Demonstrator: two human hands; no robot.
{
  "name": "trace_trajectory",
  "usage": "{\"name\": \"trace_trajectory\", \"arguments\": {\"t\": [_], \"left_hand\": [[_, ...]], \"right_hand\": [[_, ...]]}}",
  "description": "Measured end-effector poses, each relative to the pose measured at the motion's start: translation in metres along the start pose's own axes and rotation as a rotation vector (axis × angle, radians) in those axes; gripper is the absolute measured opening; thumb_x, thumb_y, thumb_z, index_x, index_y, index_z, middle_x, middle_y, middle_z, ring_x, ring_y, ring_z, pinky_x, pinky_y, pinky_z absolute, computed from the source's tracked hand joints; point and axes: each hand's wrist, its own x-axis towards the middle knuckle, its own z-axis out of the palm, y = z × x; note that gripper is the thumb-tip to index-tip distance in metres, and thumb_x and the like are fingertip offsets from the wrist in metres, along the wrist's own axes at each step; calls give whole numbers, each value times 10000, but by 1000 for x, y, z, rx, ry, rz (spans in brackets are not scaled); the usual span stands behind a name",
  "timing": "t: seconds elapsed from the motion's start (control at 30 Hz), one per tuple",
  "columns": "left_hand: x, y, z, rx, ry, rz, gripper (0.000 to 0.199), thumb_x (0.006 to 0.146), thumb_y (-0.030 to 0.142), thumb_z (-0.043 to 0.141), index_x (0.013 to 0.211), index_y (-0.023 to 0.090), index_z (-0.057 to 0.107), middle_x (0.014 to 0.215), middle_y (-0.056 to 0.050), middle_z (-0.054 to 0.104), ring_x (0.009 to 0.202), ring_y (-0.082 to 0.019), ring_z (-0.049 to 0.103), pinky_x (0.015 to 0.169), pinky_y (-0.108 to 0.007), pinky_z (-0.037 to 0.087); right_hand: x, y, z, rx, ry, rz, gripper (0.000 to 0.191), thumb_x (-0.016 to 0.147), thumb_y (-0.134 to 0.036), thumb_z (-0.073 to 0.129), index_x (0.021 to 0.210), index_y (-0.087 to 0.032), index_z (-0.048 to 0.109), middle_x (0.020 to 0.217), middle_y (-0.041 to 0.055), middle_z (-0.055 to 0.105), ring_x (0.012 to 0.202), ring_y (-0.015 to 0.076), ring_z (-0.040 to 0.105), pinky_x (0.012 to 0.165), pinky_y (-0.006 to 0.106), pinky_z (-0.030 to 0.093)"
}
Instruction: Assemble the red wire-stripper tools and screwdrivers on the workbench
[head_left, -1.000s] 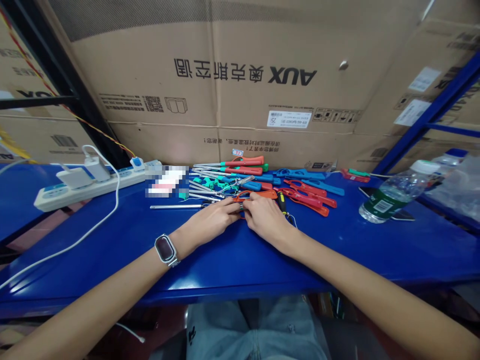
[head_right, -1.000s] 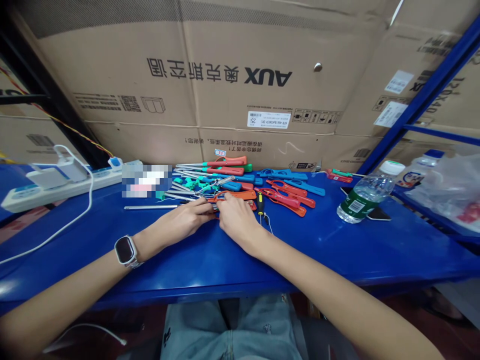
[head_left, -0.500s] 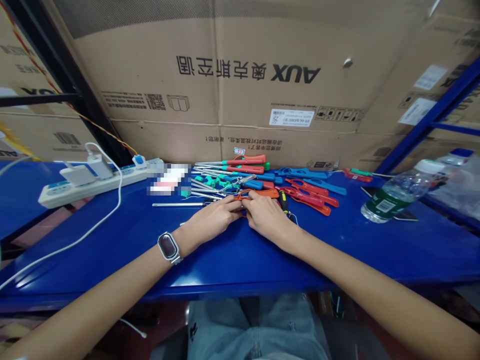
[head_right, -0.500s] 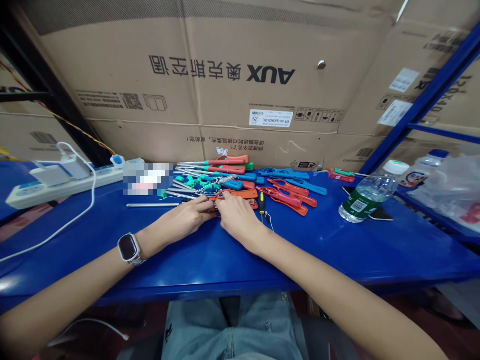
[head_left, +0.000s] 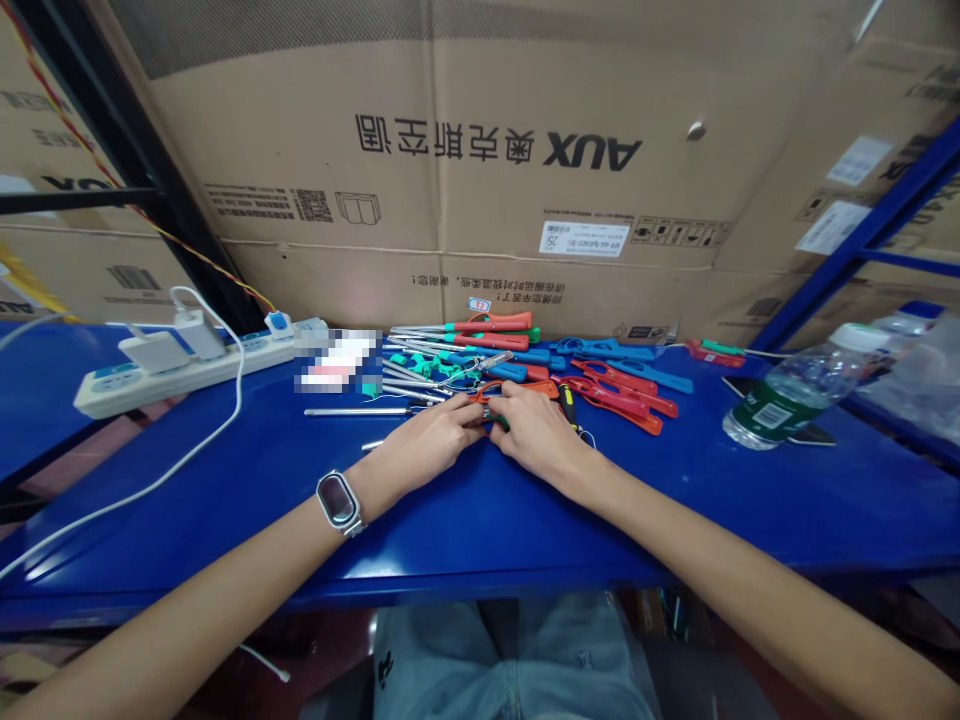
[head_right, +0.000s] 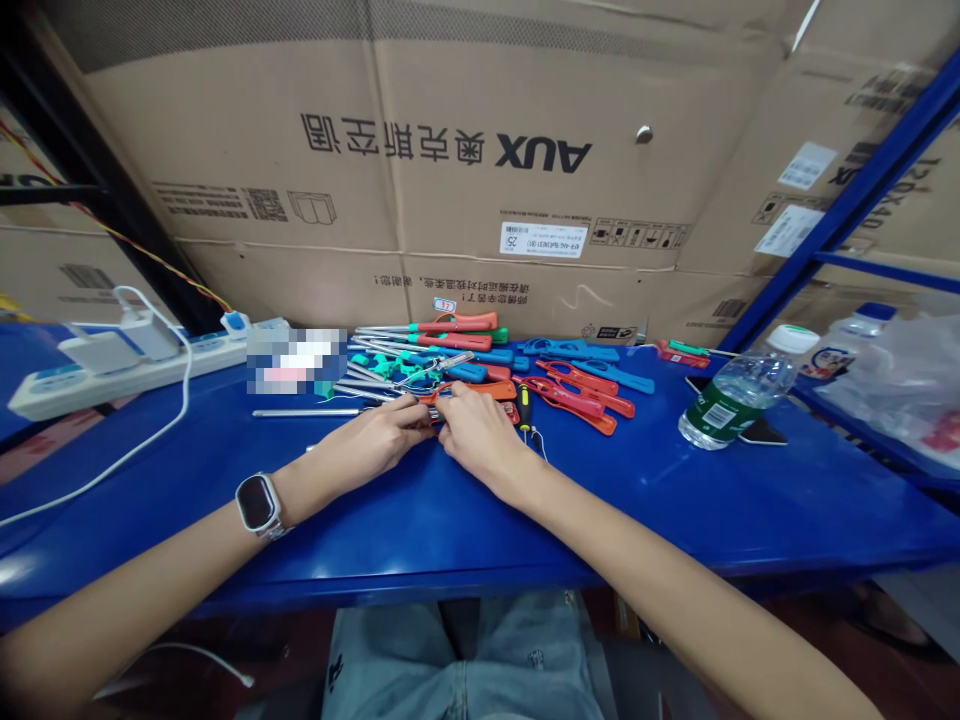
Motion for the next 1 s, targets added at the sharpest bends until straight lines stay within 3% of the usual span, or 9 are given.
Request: {"name": "trace_trajectory", "arguments": {"t": [0.23,0.37,0.5,0.67,0.93,1.0], "left_hand": [[0,0,2,2,18,16,275,1007,80,478,933,104,742,1003,-117,665,968,-233,608,858,-359,561],[0,0,-1,-17,6,-13,316,1034,110,440,950,118,745,990,-105,658,956,-227,602,844,-348,558],[-1,-3,-2,-56,-11,-29,325,1044,124,424,1001,126,746,1000,-99,659,962,-223,601,819,-330,557],[-3,-8,-2,-162,-18,-30,316,1037,135,433,1097,149,744,1127,-115,664,1048,-234,607,900,-373,561],[-5,-10,-1,-186,3,-48,306,1032,142,427,1056,158,731,1089,-108,659,1060,-224,623,933,-395,567],[-5,-8,1,-172,34,-86,257,1019,173,473,1131,132,701,1078,-124,648,1032,-243,625,902,-413,576]], "right_hand": [[-1,-9,-9,-66,-53,12,261,949,-139,497,1078,-144,723,1112,137,651,826,220,649,714,321,436],[-3,-5,-10,-114,-82,-107,285,997,-145,456,1076,-118,728,1092,157,646,861,226,632,738,324,438],[-8,9,-2,-114,-12,-198,335,1047,-203,427,1042,-108,748,1011,144,638,846,212,589,750,328,429],[-15,24,7,37,96,-266,313,1047,-273,492,1079,-162,782,961,104,622,863,198,548,768,330,422],[-12,22,5,79,86,-262,330,1036,-241,490,948,-155,797,918,87,591,869,196,524,805,347,433],[-11,22,7,115,93,-253,303,1023,-225,507,965,-148,795,906,81,579,861,192,524,807,342,442]]}}
